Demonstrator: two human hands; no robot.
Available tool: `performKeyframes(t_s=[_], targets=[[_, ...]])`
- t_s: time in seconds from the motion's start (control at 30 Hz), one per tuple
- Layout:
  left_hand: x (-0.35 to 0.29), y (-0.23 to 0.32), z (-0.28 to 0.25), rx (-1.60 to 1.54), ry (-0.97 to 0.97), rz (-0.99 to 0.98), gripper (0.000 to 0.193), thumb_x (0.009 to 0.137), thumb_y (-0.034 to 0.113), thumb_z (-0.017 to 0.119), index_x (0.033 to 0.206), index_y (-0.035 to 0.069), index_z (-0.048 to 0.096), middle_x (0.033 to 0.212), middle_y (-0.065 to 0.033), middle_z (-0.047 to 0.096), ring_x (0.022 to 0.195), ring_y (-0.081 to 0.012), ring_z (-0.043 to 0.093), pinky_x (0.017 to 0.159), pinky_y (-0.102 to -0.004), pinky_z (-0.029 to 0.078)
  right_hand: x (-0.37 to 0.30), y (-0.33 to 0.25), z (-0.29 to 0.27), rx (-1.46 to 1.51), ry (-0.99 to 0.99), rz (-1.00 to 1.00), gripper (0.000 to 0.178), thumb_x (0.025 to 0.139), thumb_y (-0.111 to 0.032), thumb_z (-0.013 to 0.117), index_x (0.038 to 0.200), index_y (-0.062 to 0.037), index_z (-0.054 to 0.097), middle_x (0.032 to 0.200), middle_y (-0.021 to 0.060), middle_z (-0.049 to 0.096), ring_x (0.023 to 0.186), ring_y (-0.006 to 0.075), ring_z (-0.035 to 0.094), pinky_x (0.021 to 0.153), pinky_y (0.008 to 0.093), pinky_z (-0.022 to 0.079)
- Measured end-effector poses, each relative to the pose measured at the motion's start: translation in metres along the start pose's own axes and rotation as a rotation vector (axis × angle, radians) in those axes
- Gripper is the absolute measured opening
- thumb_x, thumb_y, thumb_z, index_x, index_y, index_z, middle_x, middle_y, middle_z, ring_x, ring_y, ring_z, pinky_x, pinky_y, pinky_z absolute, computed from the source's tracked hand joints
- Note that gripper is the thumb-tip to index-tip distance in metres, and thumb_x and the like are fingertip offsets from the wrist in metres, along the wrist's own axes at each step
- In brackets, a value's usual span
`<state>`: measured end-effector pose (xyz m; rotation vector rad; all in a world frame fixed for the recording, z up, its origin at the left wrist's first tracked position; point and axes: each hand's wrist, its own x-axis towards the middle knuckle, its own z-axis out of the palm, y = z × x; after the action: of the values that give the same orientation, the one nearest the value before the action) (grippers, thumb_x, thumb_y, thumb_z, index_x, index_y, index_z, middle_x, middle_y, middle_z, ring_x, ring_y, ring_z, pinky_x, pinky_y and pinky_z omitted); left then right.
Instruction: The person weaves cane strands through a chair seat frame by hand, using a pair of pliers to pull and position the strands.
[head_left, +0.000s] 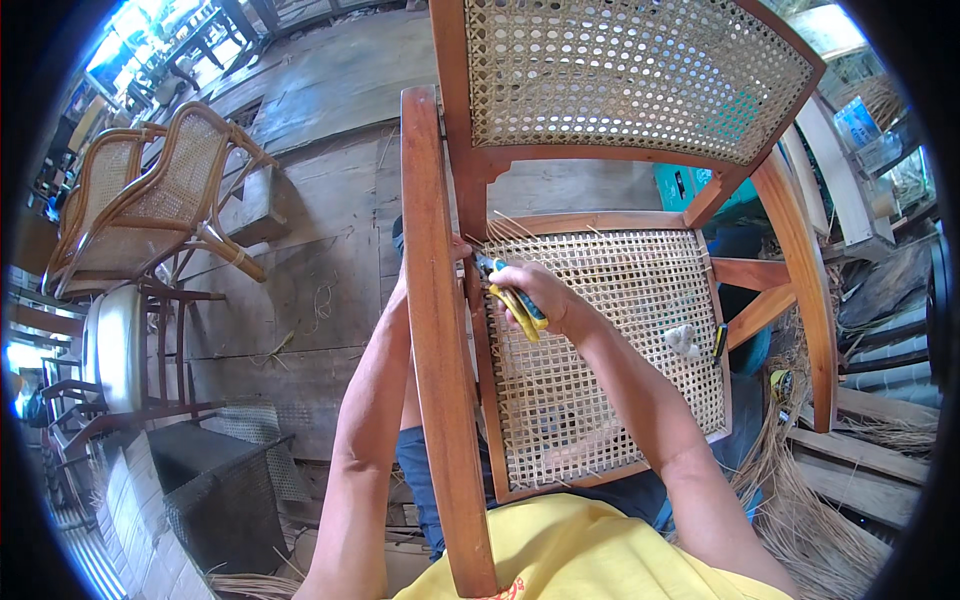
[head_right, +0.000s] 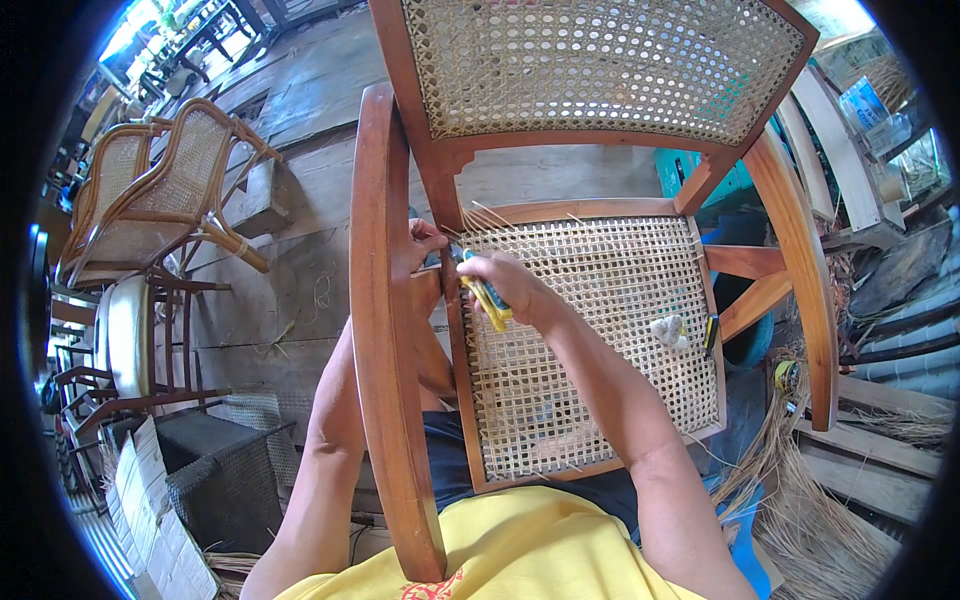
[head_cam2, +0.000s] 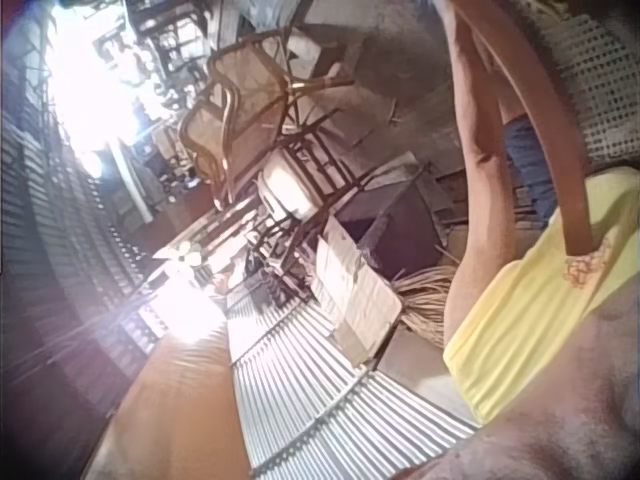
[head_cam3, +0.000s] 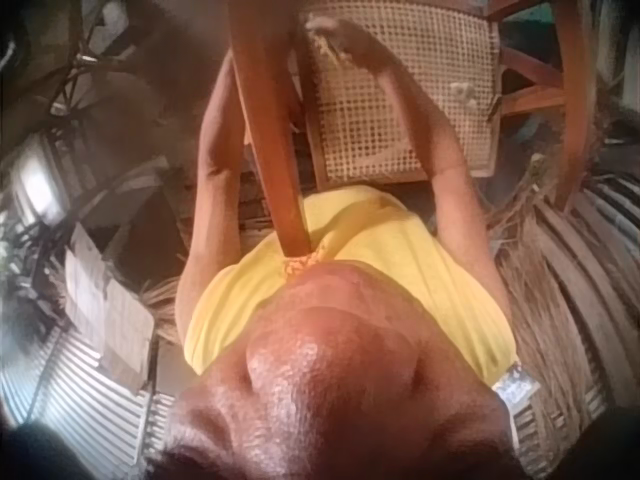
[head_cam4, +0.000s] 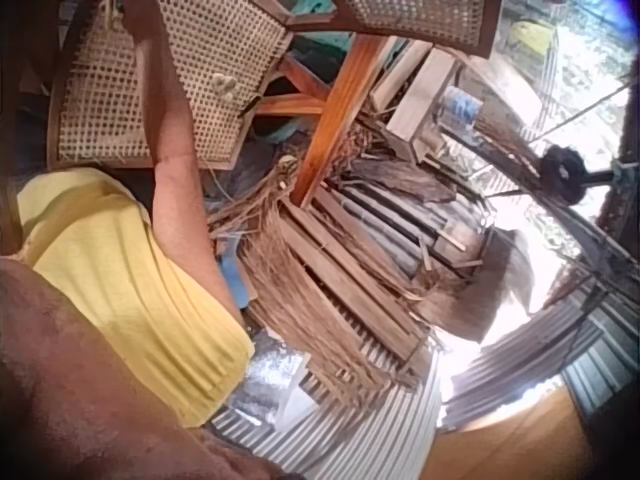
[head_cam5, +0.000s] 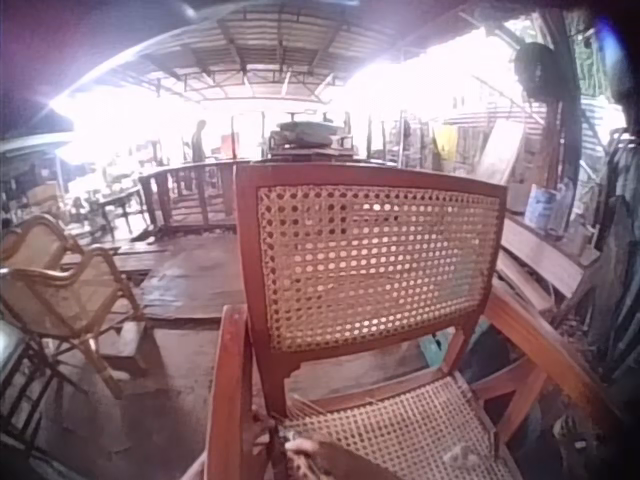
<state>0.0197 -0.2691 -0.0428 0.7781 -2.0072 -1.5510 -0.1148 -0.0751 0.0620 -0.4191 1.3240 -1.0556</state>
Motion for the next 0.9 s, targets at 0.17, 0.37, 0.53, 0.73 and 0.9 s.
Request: performKeyframes(t_s=[0.17,0.37,0.53,0.73,0.9], targets=[[-0.009,0.026,-0.02,0.023,0.063,-0.143,0.026,0.087,0.023,0.082,0.1,0.003,0.072,0.091,-0.0055,0.07,0.082,-0.0151,0.064,0.072,-0.0311,0.051,-0.033,0.0,-0.004,-0.413,0.097,-0.101,0.037,0.094,-0.036,0.065,0.114,-0.0052,0.058,0.078,0.0046,0.062,0.064,0.0158,0.064,0.058,0.0323,0.052],[-0.024,0.05,-0.028,0.024,-0.081,-0.216,0.032,0.088,0.025,0.08,0.108,0.002,0.07,0.099,-0.006,0.069,0.089,-0.0159,0.064,0.077,-0.0314,0.053,-0.09,0.059,-0.007,-1.436,0.687,-0.417,0.06,0.091,-0.044,0.073,0.132,-0.0041,0.054,0.108,0.014,0.056,0.102,0.0264,0.059,0.091,0.048,0.047],[-0.022,0.047,-0.023,-0.062,-0.318,-0.092,0.031,0.092,0.019,0.075,0.116,0.0,0.07,0.108,-0.0099,0.072,0.101,-0.0192,0.066,0.086,-0.0346,0.054,-0.059,0.075,-0.01,-1.265,0.755,-0.655,0.054,0.092,-0.04,0.073,0.13,-0.0042,0.057,0.114,0.0122,0.055,0.112,0.0299,0.052,0.102,0.0496,0.04],[0.009,0.005,-0.028,0.369,-0.467,0.244,0.024,0.095,0.015,0.07,0.115,0.004,0.072,0.116,-0.0111,0.072,0.107,-0.0223,0.067,0.093,-0.0382,0.054,0.022,0.048,0.002,-1.031,0.667,-0.841,0.019,0.092,-0.019,0.07,0.105,-0.005,0.069,0.097,0.0109,0.062,0.095,0.0284,0.06,0.086,0.0423,0.05],[0.021,-0.013,-0.026,0.378,-0.492,0.575,0.019,0.096,0.014,0.066,0.111,0.005,0.075,0.118,-0.0105,0.071,0.109,-0.0254,0.067,0.095,-0.0383,0.054,0.05,0.044,0.002,-1.025,0.672,-0.809,0.01,0.086,-0.012,0.074,0.093,-0.0051,0.075,0.085,0.01,0.06,0.087,0.0278,0.06,0.078,0.0412,0.05]])
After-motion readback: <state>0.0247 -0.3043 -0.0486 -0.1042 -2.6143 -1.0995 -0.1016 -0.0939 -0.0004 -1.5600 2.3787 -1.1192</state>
